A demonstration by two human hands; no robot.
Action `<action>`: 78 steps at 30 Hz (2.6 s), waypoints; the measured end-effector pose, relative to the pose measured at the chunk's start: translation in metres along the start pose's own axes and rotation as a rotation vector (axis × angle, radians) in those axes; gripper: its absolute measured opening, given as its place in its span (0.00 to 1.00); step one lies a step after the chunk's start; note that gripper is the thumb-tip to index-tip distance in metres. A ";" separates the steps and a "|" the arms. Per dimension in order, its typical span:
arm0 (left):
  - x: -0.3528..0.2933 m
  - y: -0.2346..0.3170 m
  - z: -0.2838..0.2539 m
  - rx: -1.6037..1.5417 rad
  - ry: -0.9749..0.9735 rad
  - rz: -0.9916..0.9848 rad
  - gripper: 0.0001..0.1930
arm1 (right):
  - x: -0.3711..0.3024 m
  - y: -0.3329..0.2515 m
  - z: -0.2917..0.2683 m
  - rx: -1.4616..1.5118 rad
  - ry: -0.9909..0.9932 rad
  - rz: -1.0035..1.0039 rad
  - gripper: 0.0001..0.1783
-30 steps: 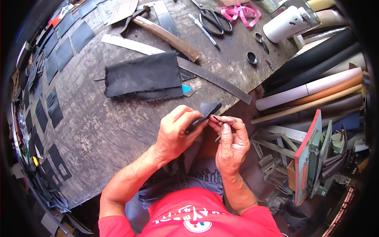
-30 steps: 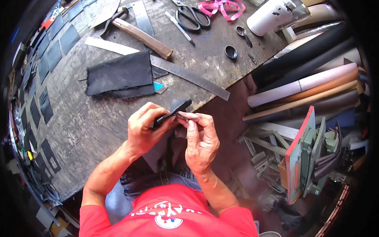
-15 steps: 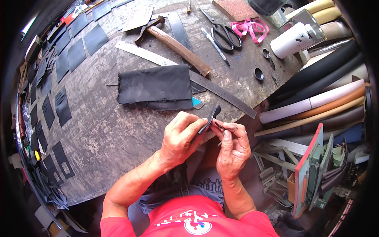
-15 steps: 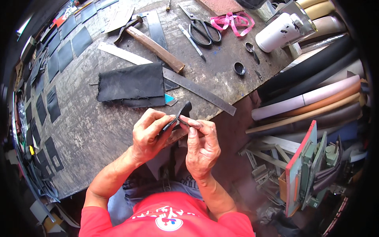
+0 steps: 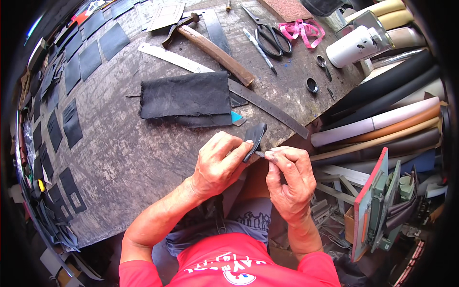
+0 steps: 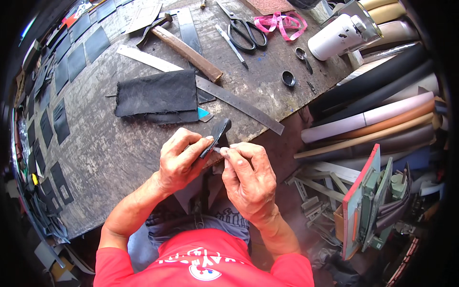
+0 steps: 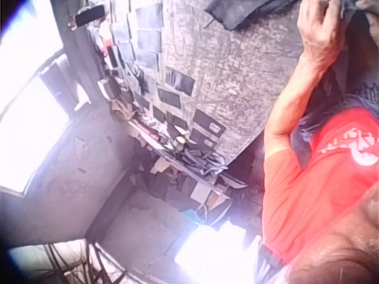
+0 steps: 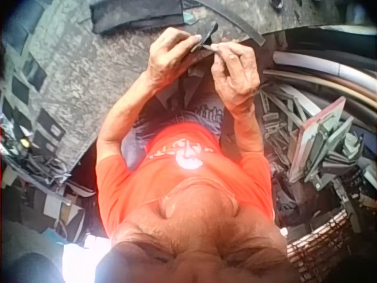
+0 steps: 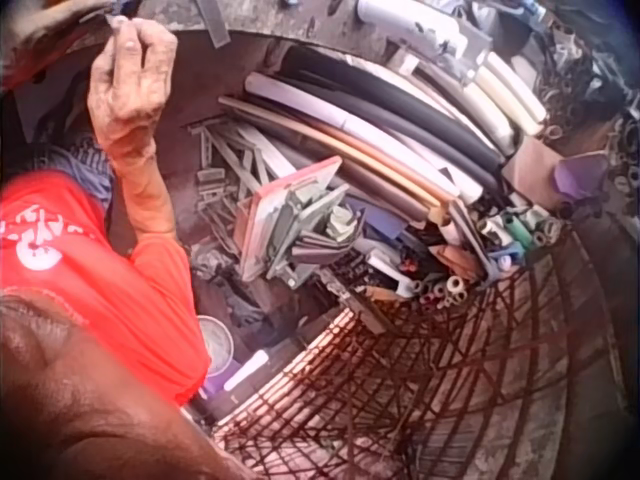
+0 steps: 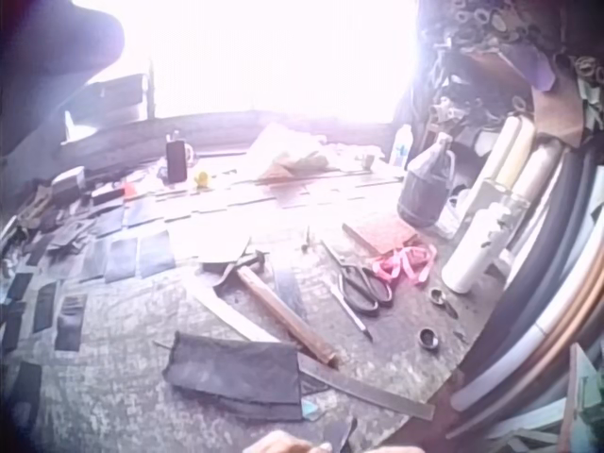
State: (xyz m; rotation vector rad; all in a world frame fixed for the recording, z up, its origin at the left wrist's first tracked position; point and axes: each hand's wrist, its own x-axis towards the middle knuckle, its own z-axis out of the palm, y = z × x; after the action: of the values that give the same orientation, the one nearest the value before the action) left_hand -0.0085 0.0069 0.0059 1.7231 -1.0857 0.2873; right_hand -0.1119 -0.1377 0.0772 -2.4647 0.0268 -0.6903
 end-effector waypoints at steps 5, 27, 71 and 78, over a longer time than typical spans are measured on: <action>-0.002 -0.001 0.000 0.001 -0.003 0.000 0.22 | 0.003 0.003 -0.003 -0.040 0.000 -0.022 0.14; -0.002 -0.001 0.002 -0.012 -0.017 -0.008 0.21 | -0.006 0.011 0.005 -0.054 -0.007 -0.032 0.15; -0.003 -0.001 0.001 0.011 -0.028 0.008 0.24 | 0.007 0.024 -0.001 -0.084 -0.043 0.016 0.14; -0.002 -0.002 -0.001 0.011 -0.046 0.004 0.26 | 0.013 0.037 -0.002 -0.041 0.015 0.100 0.14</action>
State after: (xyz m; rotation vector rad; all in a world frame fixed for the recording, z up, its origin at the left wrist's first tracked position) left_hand -0.0077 0.0095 0.0036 1.7445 -1.1234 0.2574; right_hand -0.0967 -0.1716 0.0650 -2.4777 0.1707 -0.6714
